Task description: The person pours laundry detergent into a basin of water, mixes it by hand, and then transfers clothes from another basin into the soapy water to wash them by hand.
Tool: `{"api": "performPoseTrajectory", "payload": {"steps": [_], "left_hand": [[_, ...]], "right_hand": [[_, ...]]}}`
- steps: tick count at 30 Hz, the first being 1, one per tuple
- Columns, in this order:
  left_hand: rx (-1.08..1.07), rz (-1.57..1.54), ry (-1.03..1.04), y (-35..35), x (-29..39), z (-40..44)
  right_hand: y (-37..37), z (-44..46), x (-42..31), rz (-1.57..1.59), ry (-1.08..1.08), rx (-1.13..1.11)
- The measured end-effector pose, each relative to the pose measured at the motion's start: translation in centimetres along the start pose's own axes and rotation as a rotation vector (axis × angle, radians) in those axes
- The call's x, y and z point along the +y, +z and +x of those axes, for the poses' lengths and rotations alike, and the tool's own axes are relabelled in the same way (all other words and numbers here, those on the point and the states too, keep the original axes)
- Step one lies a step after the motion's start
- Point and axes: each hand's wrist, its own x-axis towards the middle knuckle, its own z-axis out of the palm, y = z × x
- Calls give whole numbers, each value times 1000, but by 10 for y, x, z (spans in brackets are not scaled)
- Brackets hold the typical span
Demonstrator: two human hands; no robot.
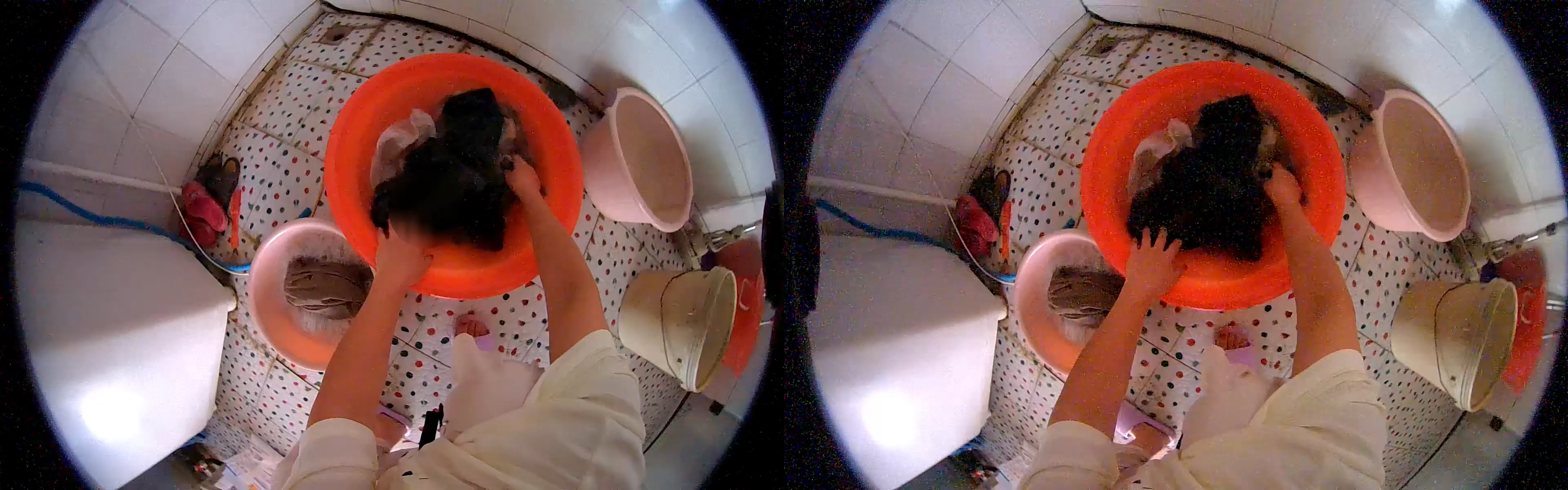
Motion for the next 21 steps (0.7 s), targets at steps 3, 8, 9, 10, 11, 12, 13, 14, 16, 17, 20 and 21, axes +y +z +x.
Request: {"api": "performPoseTrajectory", "payload": {"steps": [3,8,9,10,11,12,13,14,16,17,20,21], "left_hand": [[73,-22,-4,3,-1,-3],[18,-307,-5,-8,-9,-2],[7,-389,-20,-9,-10,-4],[29,-401,-23,-9,-13,-6],[45,-530,-23,-9,-16,-7],[62,-664,-23,-10,-19,-10],[84,-690,-33,-3,-23,-13],[140,-757,-19,6,-26,-14],[227,-850,-19,12,-31,-21],[151,-796,33,9,-37,-23],[104,-766,84,8,-47,-19],[111,-786,78,1,-49,-17]], "right_hand": [[-11,11,3,48,-17,-156],[-56,11,-7,141,-71,-79],[-66,14,-7,189,-60,-129],[-76,17,-7,176,-77,-118],[-85,21,-8,247,-100,-148],[-96,23,-12,312,-125,-184],[-107,20,-20,285,-148,-185],[-118,16,-27,379,-148,-191],[-146,2,-53,443,-176,-204],[-161,-7,-69,400,-132,-152],[-183,-4,-85,293,-131,1],[-195,-6,-96,238,-159,86]]}}
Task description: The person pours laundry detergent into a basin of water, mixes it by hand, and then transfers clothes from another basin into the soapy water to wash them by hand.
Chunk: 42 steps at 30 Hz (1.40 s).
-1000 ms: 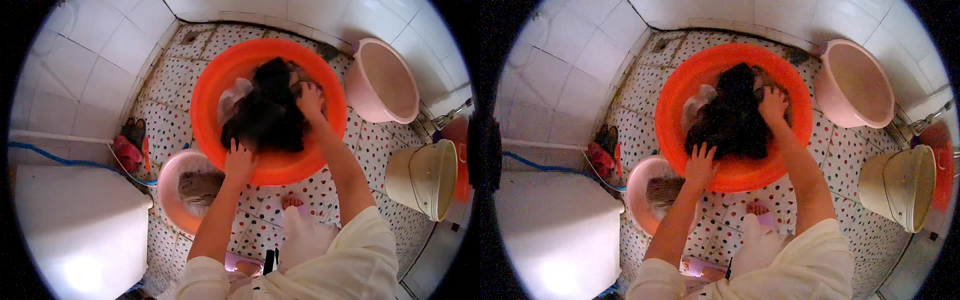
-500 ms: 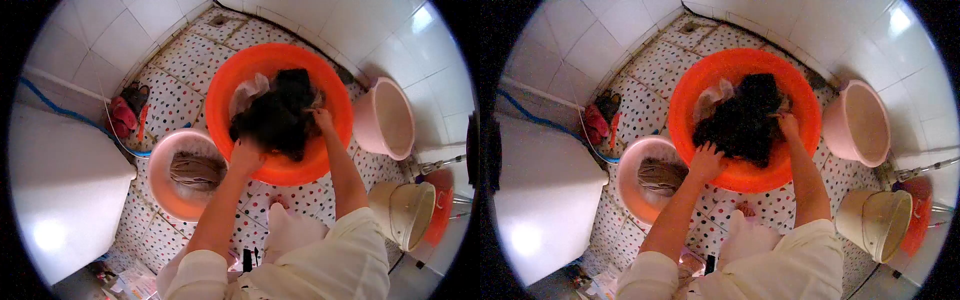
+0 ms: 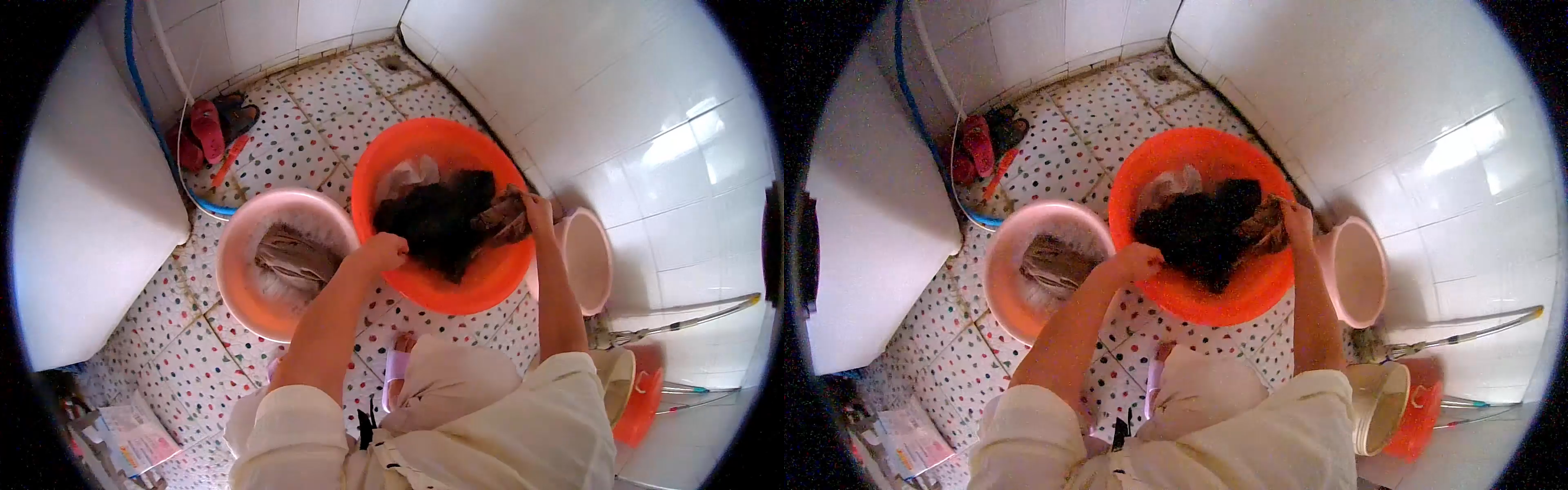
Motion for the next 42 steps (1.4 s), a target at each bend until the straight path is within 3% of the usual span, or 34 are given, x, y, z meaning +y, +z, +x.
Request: {"api": "performPoseTrajectory", "payload": {"steps": [4,5,10,12,15,16,18,22,26,28,29,31,32,34,35,37,40,42], "left_hand": [[-61,31,-33,-16,7,11],[-88,-12,-32,-18,6,12],[-63,-118,54,-40,30,36],[223,-335,138,-41,45,51],[298,-586,130,-57,75,61],[298,-596,137,-60,81,61],[595,-518,301,-67,91,60],[582,-663,360,-79,87,67],[349,-875,340,-88,79,85],[189,-1313,421,-80,75,97],[187,-1311,421,-77,76,99],[323,-918,367,-77,76,95],[328,-907,362,-77,74,91],[536,-580,386,-93,76,67],[535,-572,382,-101,77,58],[333,-1037,234,-108,76,45],[227,-1099,228,-107,64,54],[256,-889,157,-122,69,32]], "right_hand": [[-49,-5,-46,112,70,48],[-58,-11,-56,258,47,51],[-103,-53,-152,328,-54,133],[-117,-62,-188,227,-103,176],[-124,-74,-227,254,-175,147],[-124,-75,-236,231,-188,121],[-117,-79,-254,210,-215,120],[-104,-91,-287,234,-158,39],[-94,-90,-298,261,-233,-58],[-88,-80,-287,262,-236,-57],[-85,-78,-276,291,-218,-63],[-75,-77,-263,328,-150,-72],[-71,-74,-255,347,-129,-97],[-64,-89,-266,339,-158,-151],[-62,-88,-263,348,-157,-153],[-59,-83,-252,224,-115,-166],[-49,-78,-234,284,-138,-170],[-38,-66,-206,311,-106,-161]]}}
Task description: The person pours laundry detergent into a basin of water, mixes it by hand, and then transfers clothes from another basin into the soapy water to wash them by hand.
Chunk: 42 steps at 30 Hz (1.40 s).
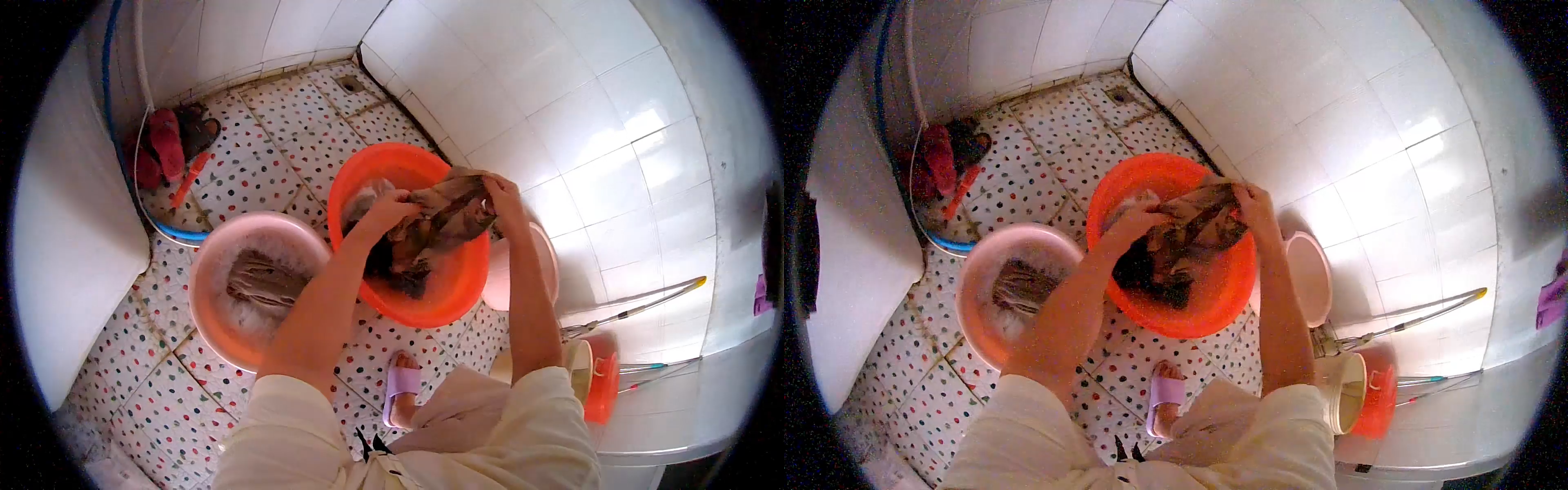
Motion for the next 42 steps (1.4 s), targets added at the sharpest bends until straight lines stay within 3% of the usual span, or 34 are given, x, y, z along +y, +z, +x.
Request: {"api": "performPoseTrajectory", "payload": {"steps": [3,6,8,10,11,13,15,17,21,23,24,26,29,33,35,38,42], "left_hand": [[-14,-13,-116,-7,-8,-1],[-97,20,17,-16,-41,10],[-114,-104,-20,-17,-10,-7],[-159,-96,-36,-18,-8,-7],[-208,-96,-45,-19,-6,-6],[-127,-49,-84,-15,2,-9],[-42,-7,-122,-11,13,-9],[-16,-153,-153,-8,24,-10],[-36,-64,-150,-3,50,-16],[2,-2,38,5,53,-12],[3,4,33,9,50,-10],[64,-193,-72,18,46,-4],[69,-95,25,32,50,-4],[-47,-14,-7,34,42,0],[-58,-329,-117,40,36,0],[-94,-397,-83,39,24,5],[-42,-129,24,33,27,8]], "right_hand": [[2,15,50,-220,-27,-137],[11,35,111,-423,-224,-254],[20,8,58,-521,-163,-267],[29,-3,30,-106,-245,-424],[35,-3,24,-95,-251,-427],[45,1,14,282,-307,-663],[49,5,6,216,-365,-678],[51,12,7,152,-417,-695],[48,26,9,120,-327,-706],[44,31,8,-3,-314,-661],[41,35,8,5,-314,-663],[32,40,5,-26,-432,-627],[15,37,0,-226,-414,-596],[-2,29,4,-252,-424,-628],[-8,25,-1,-271,-437,-614],[-10,25,1,-226,-460,-616],[-8,27,-2,-183,-393,-603]]}}
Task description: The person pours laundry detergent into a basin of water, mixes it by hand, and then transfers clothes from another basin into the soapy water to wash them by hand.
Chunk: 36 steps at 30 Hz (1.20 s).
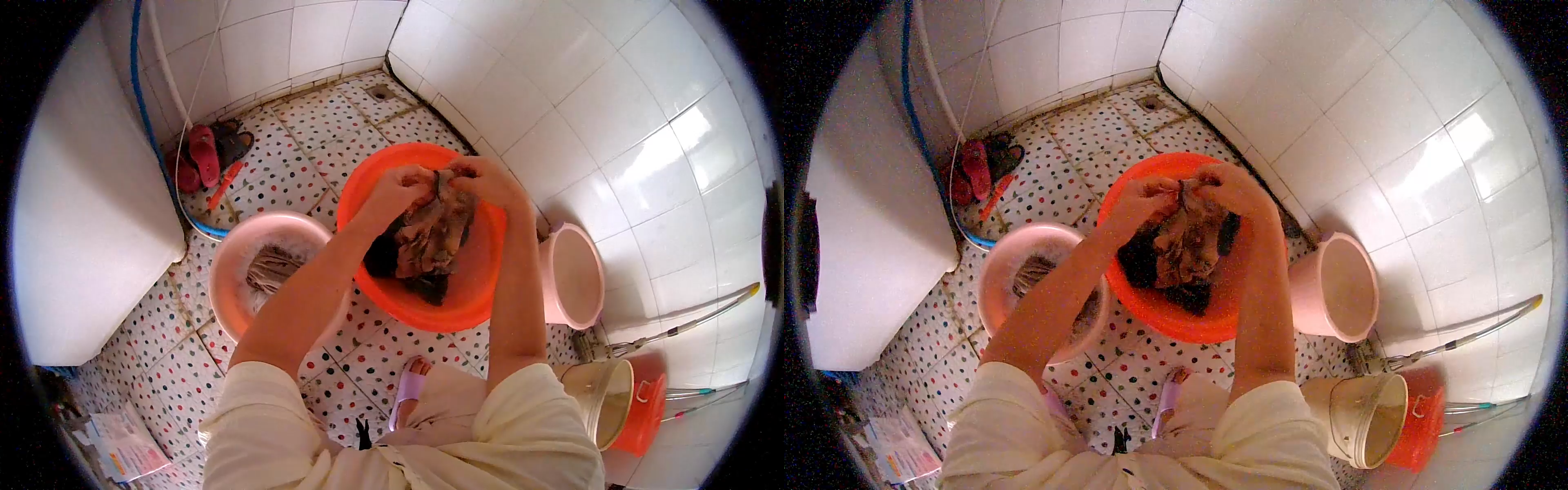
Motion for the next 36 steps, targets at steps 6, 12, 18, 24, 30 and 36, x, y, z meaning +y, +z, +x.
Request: {"api": "performPoseTrajectory", "payload": {"steps": [6,12,18,24,30,36], "left_hand": [[141,11,-97,-13,-3,-3],[102,552,85,-18,-48,18],[228,779,241,-26,-81,32],[467,880,231,-40,-75,33],[539,883,338,-36,24,21],[487,718,326,-20,58,18]], "right_hand": [[7,8,1,-56,37,59],[15,4,-15,33,-185,9],[30,11,-1,232,-159,52],[17,5,-10,370,-36,224],[5,-2,17,335,87,453],[8,16,40,476,-91,599]]}}
